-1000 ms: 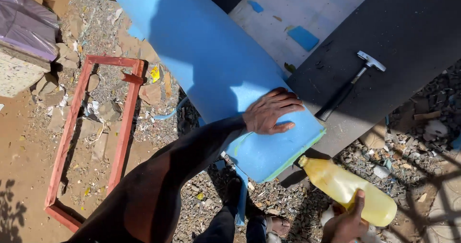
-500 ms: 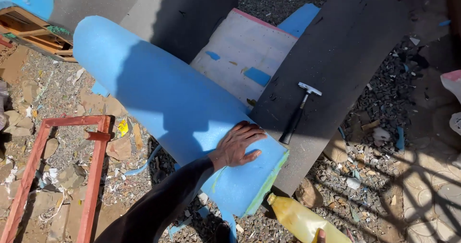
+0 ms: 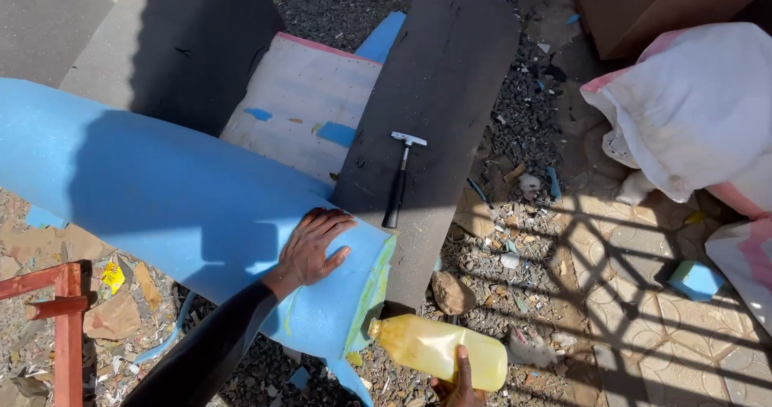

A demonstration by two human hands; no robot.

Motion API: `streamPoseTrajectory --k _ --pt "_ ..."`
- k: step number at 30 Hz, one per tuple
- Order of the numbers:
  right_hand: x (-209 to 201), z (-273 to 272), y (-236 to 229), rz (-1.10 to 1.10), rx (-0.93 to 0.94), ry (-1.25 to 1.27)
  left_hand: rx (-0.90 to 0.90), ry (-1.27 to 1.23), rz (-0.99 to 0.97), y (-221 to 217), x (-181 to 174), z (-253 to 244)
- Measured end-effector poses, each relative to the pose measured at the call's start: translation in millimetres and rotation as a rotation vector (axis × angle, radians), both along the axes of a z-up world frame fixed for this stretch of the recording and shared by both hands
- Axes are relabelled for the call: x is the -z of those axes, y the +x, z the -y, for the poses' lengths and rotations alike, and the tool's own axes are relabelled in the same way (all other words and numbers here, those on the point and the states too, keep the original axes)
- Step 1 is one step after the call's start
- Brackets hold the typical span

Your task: Applying adhesive to foam padding and fitting it onto the armrest of a chair frame during reupholstery.

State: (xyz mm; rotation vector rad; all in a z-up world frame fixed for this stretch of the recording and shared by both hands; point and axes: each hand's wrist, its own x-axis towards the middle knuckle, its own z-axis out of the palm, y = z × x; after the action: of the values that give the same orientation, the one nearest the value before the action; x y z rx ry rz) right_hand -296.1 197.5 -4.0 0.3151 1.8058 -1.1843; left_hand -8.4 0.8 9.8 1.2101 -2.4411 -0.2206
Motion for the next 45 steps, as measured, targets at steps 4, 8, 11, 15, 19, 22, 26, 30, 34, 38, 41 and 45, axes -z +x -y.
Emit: streamPoseTrajectory --k 4,8,11,15,19,22,26,30,34,38,41,45 --pt "-44.9 3.2 6.1 0.006 -0.086 0.043 0.017 -0.014 -0.017 -4.3 -1.8 2.6" --pt "-51.8 -31.8 -21.3 0.098 -0.407 0.296 0.016 -0.020 -0.015 1.9 -8.5 -5.4" --pt "-76.2 -29.3 -52.5 0.153 -0.313 0.180 0.007 -0.087 -0.064 -6.9 1.7 1.3" --pt "-87.6 -7.2 -99.5 0.267 -0.020 -0.219 0.007 -0.094 0.007 1.1 -1.4 -2.4" --pt "-92.2 26.2 -137.2 0.214 0.006 -0.227 0.030 0.008 0.021 0.6 -7.7 0.5" --pt "-91.6 48.8 -164.3 0.244 0.001 -0.271 0.037 -0.020 -0.057 0.1 -1.4 2.4" --pt "-87.0 82.7 -196.6 0.264 0.006 -0.307 -0.013 0.079 0.007 0.6 0.2 1.3" --pt "-76.0 132.6 -229.9 0.236 0.014 -0.296 0.014 0.140 0.048 -9.0 -16.6 7.8" --pt "-49.6 205.8 -270.2 0.257 -0.063 -0.243 -0.064 0.208 0.111 3.8 -5.5 -2.5" --pt "-28.5 335.5 -311.2 0.342 -0.210 -0.228 -0.021 0.223 0.221 -12.5 -21.7 18.9" --pt "-62.2 411.4 -343.6 0.233 -0.271 -0.206 -0.002 0.223 0.336 -17.6 -26.2 29.4" --pt "-109.3 485.5 -381.1 0.094 -0.301 -0.187 -0.050 0.593 0.567 -6.8 -42.2 21.7"
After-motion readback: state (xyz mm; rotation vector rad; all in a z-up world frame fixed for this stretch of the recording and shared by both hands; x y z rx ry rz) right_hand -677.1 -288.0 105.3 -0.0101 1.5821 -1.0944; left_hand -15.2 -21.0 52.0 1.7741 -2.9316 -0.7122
